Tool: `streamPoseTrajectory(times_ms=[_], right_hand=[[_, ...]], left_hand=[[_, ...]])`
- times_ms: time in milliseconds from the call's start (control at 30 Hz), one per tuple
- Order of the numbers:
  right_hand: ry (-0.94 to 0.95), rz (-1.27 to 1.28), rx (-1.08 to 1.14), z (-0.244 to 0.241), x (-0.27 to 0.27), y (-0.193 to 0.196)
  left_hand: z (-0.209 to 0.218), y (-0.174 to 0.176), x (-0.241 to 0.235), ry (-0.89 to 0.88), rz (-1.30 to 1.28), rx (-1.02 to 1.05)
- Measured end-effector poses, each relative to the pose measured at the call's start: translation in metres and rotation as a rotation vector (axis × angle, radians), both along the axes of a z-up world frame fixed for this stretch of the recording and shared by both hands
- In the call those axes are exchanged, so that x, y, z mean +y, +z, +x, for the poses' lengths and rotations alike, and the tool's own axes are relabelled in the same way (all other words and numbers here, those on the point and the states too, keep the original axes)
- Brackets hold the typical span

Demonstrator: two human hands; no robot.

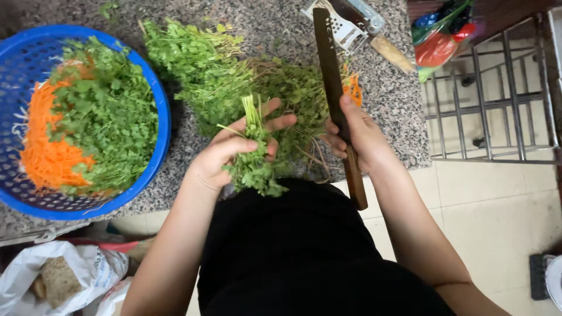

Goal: Trim and clean bundles of cilantro on a kitchen counter for food preparation.

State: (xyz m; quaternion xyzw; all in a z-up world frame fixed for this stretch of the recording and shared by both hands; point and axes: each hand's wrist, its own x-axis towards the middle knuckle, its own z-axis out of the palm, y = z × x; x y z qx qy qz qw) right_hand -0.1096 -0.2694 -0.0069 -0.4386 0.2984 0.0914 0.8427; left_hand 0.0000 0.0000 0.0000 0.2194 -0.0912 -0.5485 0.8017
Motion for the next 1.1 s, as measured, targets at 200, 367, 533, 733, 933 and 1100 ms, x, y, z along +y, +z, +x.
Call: streamPoseTrajectory(times_ms=[200, 367, 533, 733, 933, 1100], right_hand=[[0.043, 0.006, 0.007, 0.001, 0.007, 0.005], [0.166, 0.021, -0.098, -0.008, 0.025, 0.032], [0.433, 0.065, -0.23, -0.013, 0.05, 0.055], [0.477, -0.006, -0.175, -0.005, 0.066, 0.051], [0.456, -0.023, -0.208, -0.006, 0.069, 0.052], [0.453, -0.025, -0.187, -0.005, 0.071, 0.052]], left_hand=[[-0.003, 0.02, 0.006, 0.019, -0.044, 0.108], [-0.009, 0.026, 0.012, 0.091, 0.202, -0.253], [-0.013, 0.023, 0.009, 0.119, 0.263, -0.348], [-0.014, 0.016, 0.006, 0.141, 0.276, -0.485], [-0.015, 0.003, 0.002, 0.234, 0.317, -0.496], [-0.016, -0.011, 0.0, 0.267, 0.341, -0.513]])
